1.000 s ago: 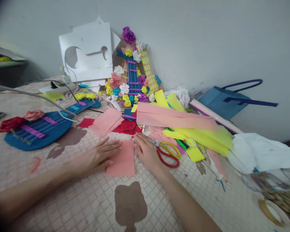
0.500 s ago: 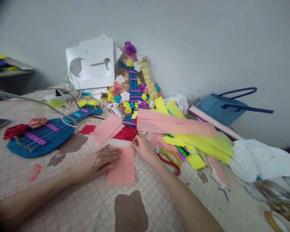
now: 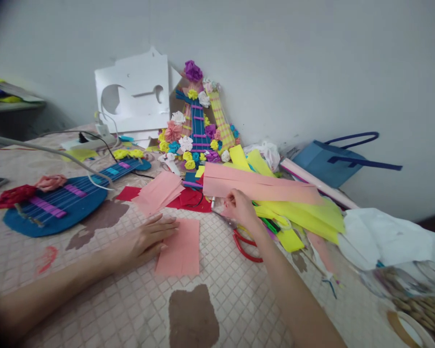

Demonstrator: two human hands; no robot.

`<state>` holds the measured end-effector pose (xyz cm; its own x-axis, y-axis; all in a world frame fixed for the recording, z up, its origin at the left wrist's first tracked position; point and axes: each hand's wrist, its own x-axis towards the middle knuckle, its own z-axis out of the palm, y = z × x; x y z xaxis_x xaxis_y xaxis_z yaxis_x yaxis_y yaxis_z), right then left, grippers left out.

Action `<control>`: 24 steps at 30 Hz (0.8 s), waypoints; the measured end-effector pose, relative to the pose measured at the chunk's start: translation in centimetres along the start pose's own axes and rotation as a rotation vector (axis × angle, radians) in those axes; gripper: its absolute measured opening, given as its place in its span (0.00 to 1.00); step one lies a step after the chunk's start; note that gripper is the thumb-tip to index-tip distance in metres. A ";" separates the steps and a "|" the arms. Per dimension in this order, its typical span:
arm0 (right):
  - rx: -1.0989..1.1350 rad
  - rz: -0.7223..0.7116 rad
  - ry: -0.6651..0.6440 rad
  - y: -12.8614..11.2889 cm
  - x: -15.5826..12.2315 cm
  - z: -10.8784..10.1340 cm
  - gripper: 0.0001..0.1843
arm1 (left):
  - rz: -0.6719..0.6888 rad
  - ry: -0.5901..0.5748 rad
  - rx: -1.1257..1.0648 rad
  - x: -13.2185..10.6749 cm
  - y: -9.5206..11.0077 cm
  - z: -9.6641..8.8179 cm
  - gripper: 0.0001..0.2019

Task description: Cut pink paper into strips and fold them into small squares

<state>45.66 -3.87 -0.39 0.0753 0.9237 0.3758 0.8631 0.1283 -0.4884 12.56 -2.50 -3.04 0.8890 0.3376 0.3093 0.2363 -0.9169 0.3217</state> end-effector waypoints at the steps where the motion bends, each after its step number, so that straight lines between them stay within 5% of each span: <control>1: 0.000 0.005 0.015 0.4 -0.3 -0.3 0.05 | 0.000 0.006 0.000 0.0 0.0 0.0 0.19; 10: -0.022 0.053 0.014 -1.9 -5.3 -1.7 0.10 | -0.062 0.114 -0.131 0.4 0.3 -0.3 0.19; 13: 0.053 0.047 -0.137 -4.1 -6.4 -1.9 0.07 | -0.079 0.145 -0.139 0.4 0.2 -0.4 0.18; 18: 0.255 -0.092 -0.579 -8.0 -7.4 -2.2 0.04 | -0.054 0.159 -0.133 0.4 0.0 -0.3 0.16; 24: 0.197 -0.191 -0.755 -9.7 -8.3 -1.7 0.11 | -0.040 0.203 -0.171 0.3 -0.3 0.1 0.15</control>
<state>37.54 -13.37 2.62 -0.4839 0.8649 -0.1331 0.7177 0.3052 -0.6259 12.79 -2.10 -3.17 0.7794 0.4246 0.4607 0.1846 -0.8583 0.4788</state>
